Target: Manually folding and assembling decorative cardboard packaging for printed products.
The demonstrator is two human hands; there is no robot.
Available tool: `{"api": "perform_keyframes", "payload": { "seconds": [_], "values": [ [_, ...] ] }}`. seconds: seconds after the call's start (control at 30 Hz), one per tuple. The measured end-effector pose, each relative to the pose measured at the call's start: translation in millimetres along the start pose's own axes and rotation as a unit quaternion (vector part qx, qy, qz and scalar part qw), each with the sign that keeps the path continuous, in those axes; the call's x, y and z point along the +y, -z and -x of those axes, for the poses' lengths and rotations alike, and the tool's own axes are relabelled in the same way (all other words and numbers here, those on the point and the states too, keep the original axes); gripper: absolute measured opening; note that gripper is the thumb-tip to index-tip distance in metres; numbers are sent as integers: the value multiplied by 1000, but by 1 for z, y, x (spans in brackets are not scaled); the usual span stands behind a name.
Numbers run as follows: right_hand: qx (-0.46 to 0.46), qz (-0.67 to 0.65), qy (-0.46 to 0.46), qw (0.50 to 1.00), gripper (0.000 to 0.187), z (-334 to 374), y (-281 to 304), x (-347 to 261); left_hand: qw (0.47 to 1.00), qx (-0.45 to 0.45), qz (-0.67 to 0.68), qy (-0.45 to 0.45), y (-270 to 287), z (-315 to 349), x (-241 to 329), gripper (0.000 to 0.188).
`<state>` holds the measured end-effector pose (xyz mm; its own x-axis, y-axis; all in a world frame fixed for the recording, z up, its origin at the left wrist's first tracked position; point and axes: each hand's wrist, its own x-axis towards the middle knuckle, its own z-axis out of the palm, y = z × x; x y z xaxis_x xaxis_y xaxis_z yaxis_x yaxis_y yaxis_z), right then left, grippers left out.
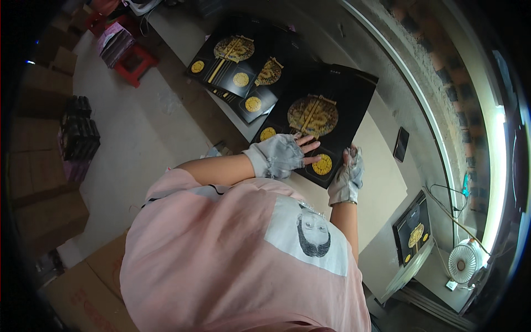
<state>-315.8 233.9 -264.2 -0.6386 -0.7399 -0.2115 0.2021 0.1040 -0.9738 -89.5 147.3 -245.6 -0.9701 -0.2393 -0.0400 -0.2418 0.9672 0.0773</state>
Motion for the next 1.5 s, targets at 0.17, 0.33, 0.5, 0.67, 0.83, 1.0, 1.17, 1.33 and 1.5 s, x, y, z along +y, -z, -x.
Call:
{"api": "perform_keyframes", "payload": {
  "seconds": [0.17, 0.33, 0.5, 0.67, 0.83, 1.0, 1.17, 1.33, 1.5],
  "values": [
    [-73, -230, -18, 970, 31, 4, -70, -66, 982, 163, -71, 63, 38, 35, -41, 47],
    [-103, -134, -17, 986, 41, -10, -90, -49, 980, 149, -112, 69, 62, 56, -98, 46],
    [-81, 74, -59, 992, 53, -1, -54, 27, 980, 117, -141, 74, 49, 75, -150, 50],
    [37, 577, 114, 808, 62, 48, 58, 70, 989, 27, -132, 61, 0, 105, -179, 55],
    [148, 693, 10, 706, 71, 81, 133, 68, 980, -41, -184, 63, -12, 114, -179, 59],
    [303, 637, -193, 682, 86, 74, 202, 71, 974, -148, -129, 109, -19, 128, -189, 74],
    [326, 635, -282, 641, 92, 69, 235, 55, 971, -151, -110, 148, -31, 133, -172, 73],
    [333, 646, -278, 628, 96, 72, 244, 66, 955, -181, -137, 192, -23, 126, -174, 74],
    [317, 641, -283, 639, 96, 71, 241, 60, 939, -190, -110, 263, -1, 98, -140, 75]
  ]
}}
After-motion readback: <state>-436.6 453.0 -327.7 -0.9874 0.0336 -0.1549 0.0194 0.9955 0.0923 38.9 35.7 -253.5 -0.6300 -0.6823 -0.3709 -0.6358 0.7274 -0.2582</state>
